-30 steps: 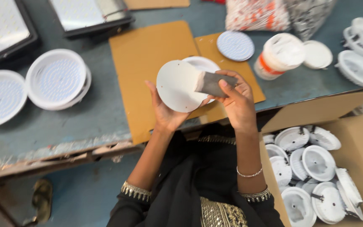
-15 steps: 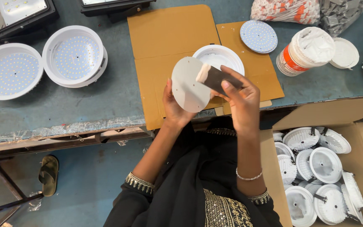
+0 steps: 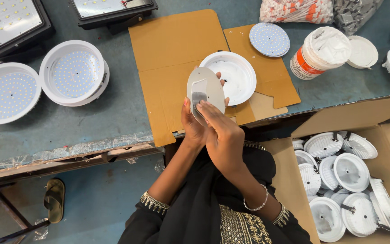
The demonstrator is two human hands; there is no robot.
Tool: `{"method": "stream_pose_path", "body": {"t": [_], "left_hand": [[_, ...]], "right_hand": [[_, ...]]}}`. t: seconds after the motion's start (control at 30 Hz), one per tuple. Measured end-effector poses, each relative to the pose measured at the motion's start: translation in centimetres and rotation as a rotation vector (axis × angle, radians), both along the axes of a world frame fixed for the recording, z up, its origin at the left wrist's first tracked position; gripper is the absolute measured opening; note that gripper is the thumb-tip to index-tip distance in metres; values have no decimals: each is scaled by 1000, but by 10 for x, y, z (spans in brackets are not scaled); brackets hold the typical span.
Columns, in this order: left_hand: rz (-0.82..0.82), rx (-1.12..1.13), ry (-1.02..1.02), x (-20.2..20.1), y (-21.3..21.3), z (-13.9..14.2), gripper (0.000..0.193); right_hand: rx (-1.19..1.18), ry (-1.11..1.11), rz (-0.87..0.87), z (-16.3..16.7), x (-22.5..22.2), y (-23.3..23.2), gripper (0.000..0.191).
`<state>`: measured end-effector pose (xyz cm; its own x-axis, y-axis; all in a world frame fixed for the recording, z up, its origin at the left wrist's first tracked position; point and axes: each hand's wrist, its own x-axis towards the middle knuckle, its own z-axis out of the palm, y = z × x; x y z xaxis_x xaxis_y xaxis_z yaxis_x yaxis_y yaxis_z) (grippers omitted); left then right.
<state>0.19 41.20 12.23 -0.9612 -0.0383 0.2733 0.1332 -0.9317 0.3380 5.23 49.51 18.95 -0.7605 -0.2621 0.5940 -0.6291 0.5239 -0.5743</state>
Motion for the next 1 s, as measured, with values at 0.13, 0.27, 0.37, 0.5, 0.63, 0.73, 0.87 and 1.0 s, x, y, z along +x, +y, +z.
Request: {"method": "stream_pose_path", "body": {"t": [0.13, 0.27, 0.37, 0.5, 0.63, 0.73, 0.87, 1.0], "left_hand": [[17, -52, -30, 0, -7, -1, 92], [35, -125, -22, -1, -18, -12, 91], [8, -142, -24, 2, -22, -29, 91], [-131, -34, -130, 7, -24, -47, 88], [-93, -159, -177, 9, -23, -42, 89], [-60, -251, -148, 11, -21, -25, 91], [-48, -275, -121, 15, -21, -5, 92], [-44, -259, -106, 17, -18, 2, 95]], "right_hand": [[8, -45, 33, 5, 1, 7, 36], [-60, -168, 11, 19, -13, 24, 28], [-114, -126, 19, 27, -44, 30, 21], [-343, -518, 114, 26, -64, 24, 23], [-261, -420, 196, 23, -63, 21, 26], [-248, -369, 175, 20, -53, 19, 23], [-228, -284, 184, 16, -41, 20, 23], [-414, -452, 136, 12, -51, 28, 23]]}}
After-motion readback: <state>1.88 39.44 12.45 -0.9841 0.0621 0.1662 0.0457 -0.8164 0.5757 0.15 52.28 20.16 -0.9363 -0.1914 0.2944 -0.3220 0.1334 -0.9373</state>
